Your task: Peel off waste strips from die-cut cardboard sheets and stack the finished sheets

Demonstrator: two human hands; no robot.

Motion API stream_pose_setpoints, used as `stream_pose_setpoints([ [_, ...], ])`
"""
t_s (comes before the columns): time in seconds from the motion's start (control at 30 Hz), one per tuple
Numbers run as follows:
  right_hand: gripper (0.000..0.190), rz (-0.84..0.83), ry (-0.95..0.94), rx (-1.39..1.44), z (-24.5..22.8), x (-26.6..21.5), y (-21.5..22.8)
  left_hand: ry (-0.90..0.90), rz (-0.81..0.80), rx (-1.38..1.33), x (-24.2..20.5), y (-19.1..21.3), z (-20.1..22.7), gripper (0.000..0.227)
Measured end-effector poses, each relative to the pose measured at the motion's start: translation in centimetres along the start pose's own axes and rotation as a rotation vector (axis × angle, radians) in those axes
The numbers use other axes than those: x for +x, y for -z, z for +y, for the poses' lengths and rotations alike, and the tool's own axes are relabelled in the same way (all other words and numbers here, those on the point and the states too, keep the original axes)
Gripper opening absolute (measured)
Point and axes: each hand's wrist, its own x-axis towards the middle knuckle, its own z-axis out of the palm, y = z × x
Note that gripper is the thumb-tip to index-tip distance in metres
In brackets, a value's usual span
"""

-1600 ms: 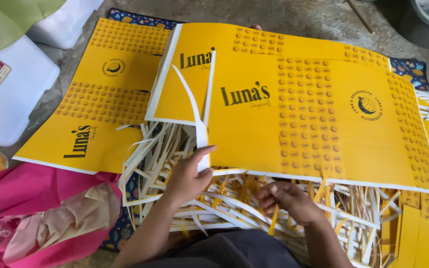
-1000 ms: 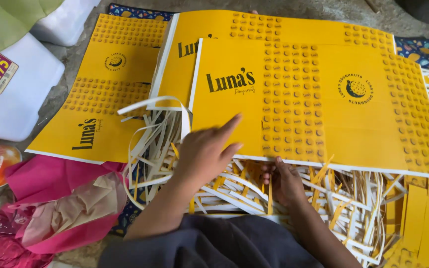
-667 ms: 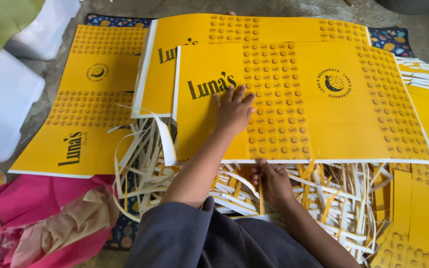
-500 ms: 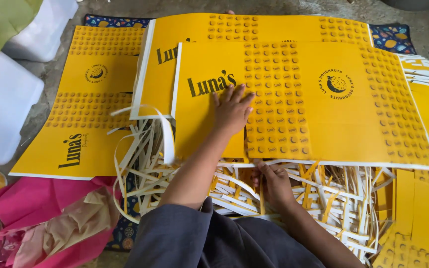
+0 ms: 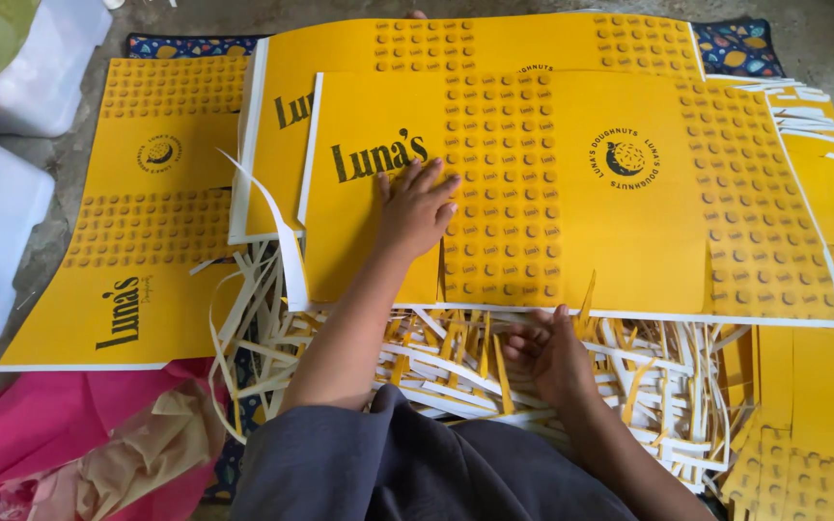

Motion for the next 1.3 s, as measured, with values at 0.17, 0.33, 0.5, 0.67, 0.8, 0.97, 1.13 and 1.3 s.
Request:
stream_pose_setpoints([
  [0.17,0.038,0.054,0.021,0.054,-0.2,-0.1,-0.9,-0.004,0.001,-0.006,0.2,-0.1,-0.2,0.048],
  [0.33,0.038,0.062,0.003,0.028,-0.2,0.1,-0.3,-0.013,0.002,-0.008,0.3,-0.3,-0.4,0.048],
  [0.5,0.040,0.004,-0.060,-0.014,0.2,0.7,0.6,-0.017,0.052,-0.021,0.6,-0.3,-0.5,0.046],
  [0.67,0.042,-0.010,-0.050,-0.014,0.9,1.6,0.5,-0.025,0.061,-0.037,0.8,-0.8,-0.8,0.045],
  [0.8,0.041,-0.003,-0.009,0.001,0.4,0.5,-0.6,-0.022,0.070,-0.043,0.7,-0.5,-0.6,0.045],
  [0.97,0.041,0.006,0.033,0.016,0.0,0.3,-1.0,-0.007,0.064,-0.040,0.8,-0.7,-0.5,0.044],
  [1.13,0.035,0.022,0.151,-0.062,0.3,-0.9,-1.2,0.024,0.057,-0.043,1.1,-0.4,-0.5,0.044],
  [1.3,0.031,0.077,0.216,-0.123,0.4,-2.2,-1.6,0.016,0.037,-0.077,0.9,0.2,-0.3,0.042],
])
